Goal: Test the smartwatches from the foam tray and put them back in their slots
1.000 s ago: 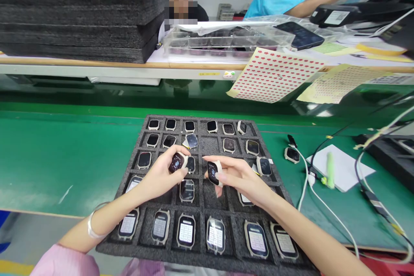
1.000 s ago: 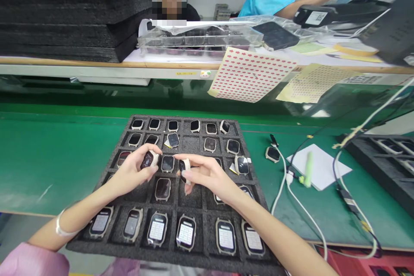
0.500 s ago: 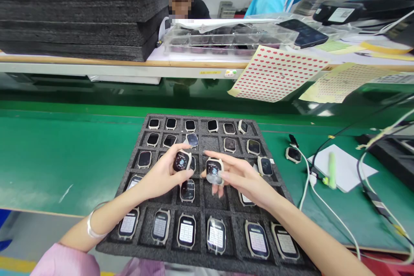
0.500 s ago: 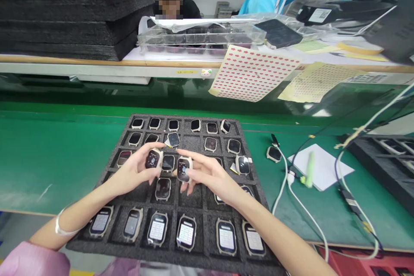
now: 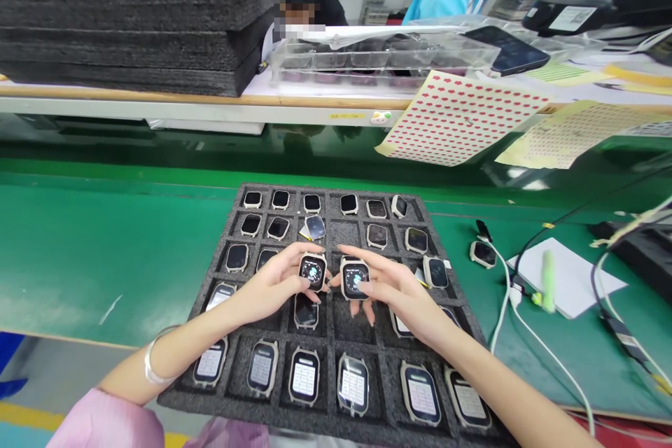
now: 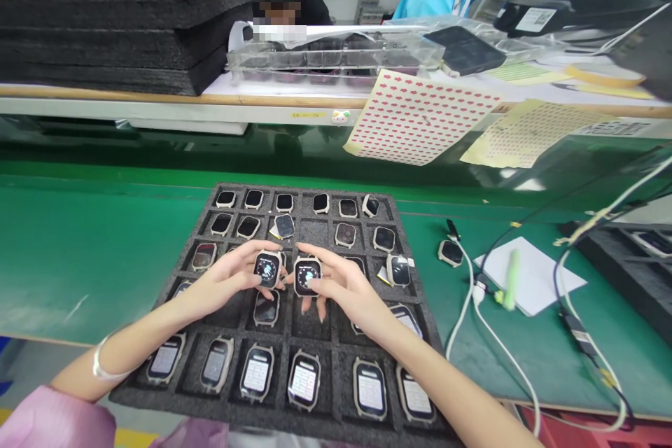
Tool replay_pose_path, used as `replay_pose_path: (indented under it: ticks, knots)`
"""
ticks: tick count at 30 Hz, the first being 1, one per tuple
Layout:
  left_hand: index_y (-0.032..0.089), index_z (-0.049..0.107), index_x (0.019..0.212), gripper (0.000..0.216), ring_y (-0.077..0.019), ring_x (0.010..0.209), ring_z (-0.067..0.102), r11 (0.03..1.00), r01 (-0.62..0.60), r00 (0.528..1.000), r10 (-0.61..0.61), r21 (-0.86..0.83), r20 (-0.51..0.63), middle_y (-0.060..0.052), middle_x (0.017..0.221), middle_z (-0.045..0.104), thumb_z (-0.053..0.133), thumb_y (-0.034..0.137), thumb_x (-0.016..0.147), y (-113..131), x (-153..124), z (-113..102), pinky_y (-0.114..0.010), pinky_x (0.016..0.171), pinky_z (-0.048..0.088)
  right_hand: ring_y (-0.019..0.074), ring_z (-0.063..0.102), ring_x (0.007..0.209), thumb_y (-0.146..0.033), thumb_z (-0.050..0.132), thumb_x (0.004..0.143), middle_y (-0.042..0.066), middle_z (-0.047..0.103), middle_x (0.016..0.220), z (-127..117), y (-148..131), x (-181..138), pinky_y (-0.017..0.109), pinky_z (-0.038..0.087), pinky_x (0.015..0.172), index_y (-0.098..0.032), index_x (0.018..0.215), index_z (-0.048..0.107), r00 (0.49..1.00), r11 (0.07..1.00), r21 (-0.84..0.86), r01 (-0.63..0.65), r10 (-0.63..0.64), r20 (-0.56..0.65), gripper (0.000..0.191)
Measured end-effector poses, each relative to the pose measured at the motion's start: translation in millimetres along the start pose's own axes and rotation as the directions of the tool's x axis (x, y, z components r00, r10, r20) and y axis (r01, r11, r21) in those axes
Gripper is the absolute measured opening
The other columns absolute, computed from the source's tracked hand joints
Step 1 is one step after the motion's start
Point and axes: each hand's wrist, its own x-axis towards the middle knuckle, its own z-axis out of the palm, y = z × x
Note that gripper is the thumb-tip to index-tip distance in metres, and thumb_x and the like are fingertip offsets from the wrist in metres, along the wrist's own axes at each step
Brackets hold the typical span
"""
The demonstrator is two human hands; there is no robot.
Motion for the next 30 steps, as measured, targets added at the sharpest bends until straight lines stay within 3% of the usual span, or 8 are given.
replay_pose_path:
  ticks: [10, 15, 20, 22, 24, 27, 30]
  knots:
    - [0.019, 0.047, 0.117, 0.038, -0.019, 0.09, 0.061, 1.0, -0.012, 1.0, 0.012, 0.013, 0.012, -0.005, 0.096, 0.059, 0.051, 0.011, 0.08, -0.8, 0.1, 0.1, -0.034, 0.075, 0.055, 0.0153, 0.066, 0.06, -0.026, 0.061, 0.086, 0.011, 0.071, 0.101, -0.1, 0.7, -0.3, 0.022, 0.048, 0.044, -0.017, 0.134, 0.047, 0.999, 0.999, -0.042, 0.032, -0.033, -0.022, 0.051]
    - [0.02, 0.046, 0.117, 0.038, -0.017, 0.089, 0.06, 0.999, -0.019, 1.0, 0.019, 0.036, 0.022, -0.004, 0.097, 0.06, 0.048, 0.009, 0.081, -2.3, -0.5, -0.5, -0.032, 0.076, 0.055, 0.014, 0.064, 0.055, -0.03, 0.063, 0.087, 0.009, 0.071, 0.094, 1.8, 0.7, -1.0, 0.022, 0.047, 0.043, -0.017, 0.133, 0.047, 0.998, 0.989, -0.147, 0.031, -0.039, -0.055, 0.051]
    - [0.021, 0.047, 0.118, 0.041, -0.0186, 0.091, 0.062, 0.997, -0.061, 0.997, 0.063, 0.054, -0.042, -0.005, 0.1, 0.062, 0.051, 0.008, 0.079, -4.3, -0.1, -2.8, -0.031, 0.074, 0.055, 0.0188, 0.067, 0.083, -0.019, 0.07, 0.079, 0.009, 0.067, 0.106, 3.9, -3.4, -6.0, 0.027, 0.056, 0.062, -0.021, 0.141, 0.034, 0.997, 0.977, -0.207, 0.045, -0.032, 0.065, 0.071]
    - [0.021, 0.048, 0.118, 0.042, -0.0204, 0.093, 0.063, 0.996, -0.077, 0.994, 0.081, 0.051, -0.071, -0.006, 0.101, 0.062, 0.054, 0.009, 0.078, -4.4, -0.1, -3.3, -0.032, 0.075, 0.056, 0.0185, 0.067, 0.082, -0.018, 0.066, 0.081, 0.007, 0.066, 0.104, 3.0, -5.0, -8.8, 0.029, 0.057, 0.065, -0.022, 0.138, 0.035, 0.993, 0.962, -0.27, 0.04, -0.008, 0.117, 0.064]
    - [0.021, 0.048, 0.118, 0.041, -0.0214, 0.093, 0.064, 0.995, -0.086, 0.993, 0.089, 0.044, -0.079, -0.006, 0.101, 0.062, 0.056, 0.012, 0.079, -4.0, -0.3, -3.1, -0.033, 0.075, 0.056, 0.0173, 0.066, 0.074, -0.017, 0.064, 0.082, 0.005, 0.065, 0.1, 1.0, -5.7, -12.1, 0.031, 0.057, 0.064, -0.022, 0.131, 0.043, 0.99, 0.884, -0.464, 0.052, 0.017, 0.142, 0.053]
    - [0.02, 0.048, 0.117, 0.035, -0.0211, 0.09, 0.065, 0.996, -0.089, 0.993, 0.091, 0.022, -0.073, -0.007, 0.099, 0.063, 0.057, 0.019, 0.084, -2.8, -0.4, -1.6, -0.034, 0.073, 0.056, 0.0223, 0.062, 0.087, -0.017, 0.069, 0.078, 0.007, 0.059, 0.109, -1.9, -5.2, -16.8, 0.038, 0.054, 0.077, -0.021, 0.123, 0.052, 0.985, 0.577, -0.805, 0.138, 0.008, 0.175, 0.049]
    - [0.019, 0.049, 0.115, 0.031, -0.0201, 0.088, 0.065, 0.996, -0.088, 0.993, 0.089, 0.012, -0.077, -0.006, 0.097, 0.063, 0.059, 0.025, 0.086, -1.6, -0.3, -0.1, -0.032, 0.071, 0.057, 0.0302, 0.054, 0.106, -0.025, 0.078, 0.072, 0.012, 0.053, 0.118, -2.9, -4.8, -19.9, 0.046, 0.049, 0.088, -0.019, 0.126, 0.054, 0.967, 0.323, -0.916, 0.239, 0.009, 0.255, 0.06]
